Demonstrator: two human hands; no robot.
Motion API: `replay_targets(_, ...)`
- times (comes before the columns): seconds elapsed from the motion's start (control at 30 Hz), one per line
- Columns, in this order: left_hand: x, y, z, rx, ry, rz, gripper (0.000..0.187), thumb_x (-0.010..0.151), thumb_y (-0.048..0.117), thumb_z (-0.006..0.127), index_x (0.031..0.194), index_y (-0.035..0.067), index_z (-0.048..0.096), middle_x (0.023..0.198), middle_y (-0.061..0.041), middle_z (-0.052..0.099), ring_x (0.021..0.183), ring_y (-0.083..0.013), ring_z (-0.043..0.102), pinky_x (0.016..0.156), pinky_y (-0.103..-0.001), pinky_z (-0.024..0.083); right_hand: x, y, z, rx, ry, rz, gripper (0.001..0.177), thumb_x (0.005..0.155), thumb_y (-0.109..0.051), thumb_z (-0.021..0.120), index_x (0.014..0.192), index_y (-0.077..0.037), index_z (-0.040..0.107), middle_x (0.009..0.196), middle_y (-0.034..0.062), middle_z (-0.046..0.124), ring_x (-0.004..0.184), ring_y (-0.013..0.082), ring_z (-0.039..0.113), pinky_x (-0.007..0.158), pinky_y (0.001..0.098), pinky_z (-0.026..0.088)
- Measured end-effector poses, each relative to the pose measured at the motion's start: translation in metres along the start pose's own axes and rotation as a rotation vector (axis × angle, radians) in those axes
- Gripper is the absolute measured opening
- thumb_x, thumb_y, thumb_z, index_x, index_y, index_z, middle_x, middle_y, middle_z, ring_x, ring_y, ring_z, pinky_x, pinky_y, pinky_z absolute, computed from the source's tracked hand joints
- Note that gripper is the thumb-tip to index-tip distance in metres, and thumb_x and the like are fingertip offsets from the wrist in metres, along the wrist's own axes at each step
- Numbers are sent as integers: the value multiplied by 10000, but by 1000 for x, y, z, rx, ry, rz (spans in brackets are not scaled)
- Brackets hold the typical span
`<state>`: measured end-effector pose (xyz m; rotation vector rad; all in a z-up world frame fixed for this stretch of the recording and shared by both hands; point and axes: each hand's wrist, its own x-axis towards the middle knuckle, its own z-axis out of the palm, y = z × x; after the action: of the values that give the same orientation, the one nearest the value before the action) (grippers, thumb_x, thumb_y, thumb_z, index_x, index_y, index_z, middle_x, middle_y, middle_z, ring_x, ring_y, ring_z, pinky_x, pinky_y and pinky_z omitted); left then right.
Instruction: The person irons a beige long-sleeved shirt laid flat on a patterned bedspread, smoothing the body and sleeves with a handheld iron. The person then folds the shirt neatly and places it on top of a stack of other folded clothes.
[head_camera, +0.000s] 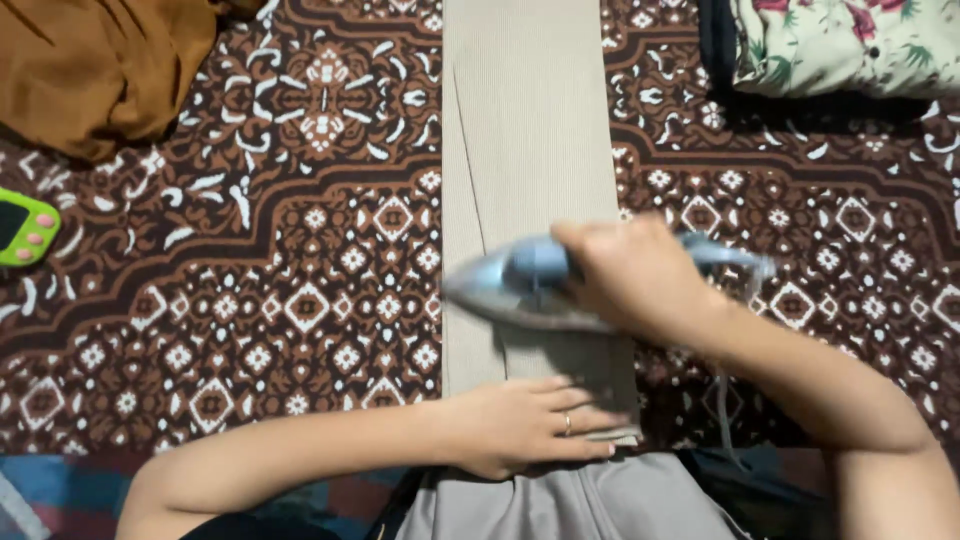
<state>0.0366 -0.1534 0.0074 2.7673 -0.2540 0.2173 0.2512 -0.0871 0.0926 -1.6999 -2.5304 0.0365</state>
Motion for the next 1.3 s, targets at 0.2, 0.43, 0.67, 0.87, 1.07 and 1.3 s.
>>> replay_targets(0.2,-11,-6,1,-213,-42,87,867,745,56,619,1571,45,354,1702,-191,304,1478,-398,427,1303,-479,276,-32,-11,15,52,235,-312,126,840,-15,549,863,-126,496,645,26,491,558,270,548,481,417,431)
replay_targets(0.43,-12,-7,-8,-86,13,109,591,924,131,543,1510,116,465,1714,-148,309,1616,-357,328,1351,-496,268,86,63,57,-430,525,-136,72,895,-174,579,848,-196,529,659,16,561,493,216,552,407,374,391)
replay_targets(0.67,-10,-7,-9,-127,-12,113,666,865,175,604,1514,123,466,1731,-139,298,1629,-365,322,1356,-505,272,248,160,92,-533,691,304,65,820,-160,612,789,-184,664,605,50,701,498,317,706,403,429,512)
replay_targets(0.87,-12,-10,-14,-195,-18,118,707,767,65,638,1456,89,481,1744,-148,251,1652,-376,274,1365,-522,260,187,105,28,-157,234,154,118,797,-156,666,838,-63,725,708,204,693,644,435,685,542,548,549)
replay_targets(1.07,-12,-11,-2,-183,24,132,685,780,93,622,1454,80,496,1725,-160,302,1635,-378,306,1356,-521,268,29,21,5,-72,10,-131,167,760,-273,698,872,-178,618,654,89,713,537,349,685,498,495,523)
replay_targets(1.3,-11,-10,1,-164,38,132,639,806,127,640,1437,103,538,1715,-171,315,1631,-397,303,1357,-537,266,10,19,28,-120,340,-375,135,752,2,538,812,-113,502,628,29,488,499,231,505,435,399,405)
